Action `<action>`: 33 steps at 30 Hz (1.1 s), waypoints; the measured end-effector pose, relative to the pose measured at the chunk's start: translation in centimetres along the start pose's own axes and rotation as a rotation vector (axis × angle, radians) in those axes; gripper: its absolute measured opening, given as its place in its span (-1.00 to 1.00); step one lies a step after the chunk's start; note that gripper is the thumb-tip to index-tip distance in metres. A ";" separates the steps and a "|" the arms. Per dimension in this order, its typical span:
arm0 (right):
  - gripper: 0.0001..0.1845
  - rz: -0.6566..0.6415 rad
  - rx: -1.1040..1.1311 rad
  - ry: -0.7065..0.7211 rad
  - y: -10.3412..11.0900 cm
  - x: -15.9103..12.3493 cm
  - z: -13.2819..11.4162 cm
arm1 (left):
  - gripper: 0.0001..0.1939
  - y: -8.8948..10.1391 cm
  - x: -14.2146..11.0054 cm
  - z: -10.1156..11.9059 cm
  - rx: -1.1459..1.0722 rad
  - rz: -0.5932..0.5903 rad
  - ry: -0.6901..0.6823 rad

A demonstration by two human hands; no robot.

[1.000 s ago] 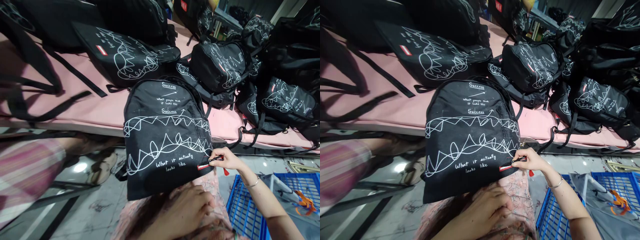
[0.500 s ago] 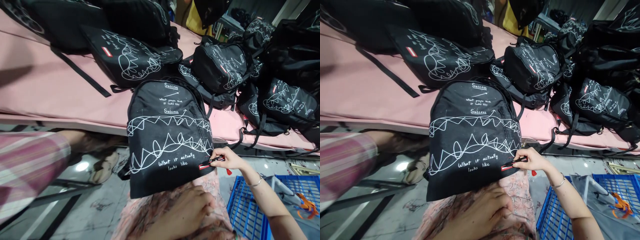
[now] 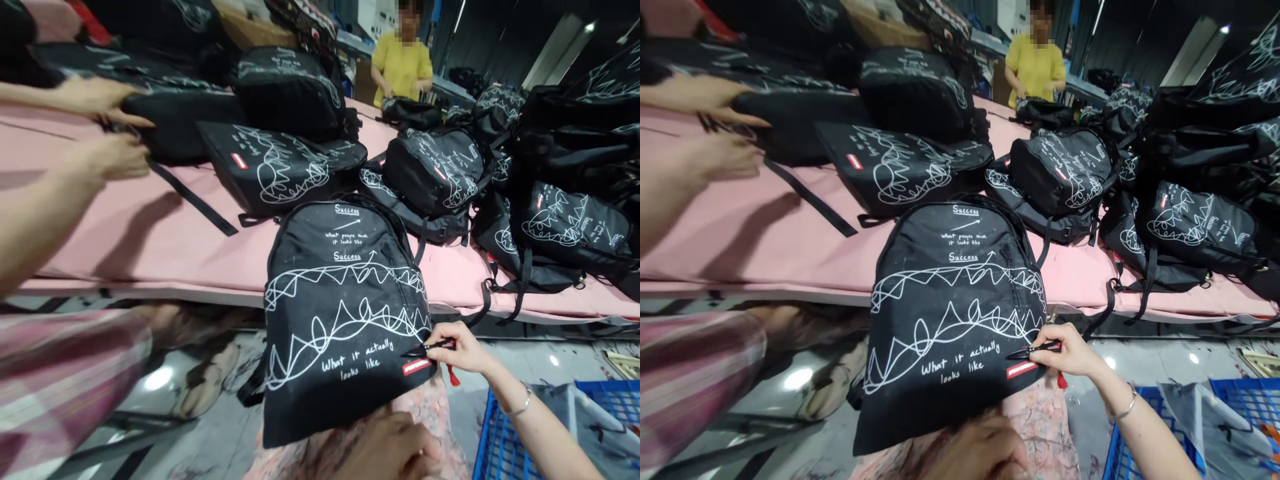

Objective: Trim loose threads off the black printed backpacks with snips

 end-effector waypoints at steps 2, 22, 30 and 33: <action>-0.71 0.161 0.235 -0.070 0.9 0.1 1.7 | -0.83 0.2 0.2 -0.2 0.073 0.095 -0.144; -0.46 0.601 0.323 -0.214 2.5 10.5 4.8 | -0.69 24.1 13.9 -11.1 0.348 0.510 0.373; -0.74 0.634 -0.114 -0.186 3.5 17.4 3.3 | -0.79 24.2 17.9 -16.1 0.482 0.516 0.402; -0.81 0.576 -0.236 -0.213 2.4 18.9 3.3 | -0.75 24.7 17.5 -17.5 0.478 0.568 0.451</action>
Point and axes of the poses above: each hand's wrist, its own x-axis towards the middle knuckle, its own y-axis out of the back of the hand, z = x × y, the point moved 8 cm from there along x, towards the middle knuckle, and after that the axes turned 4 degrees about -x, right-handed, at the moved point
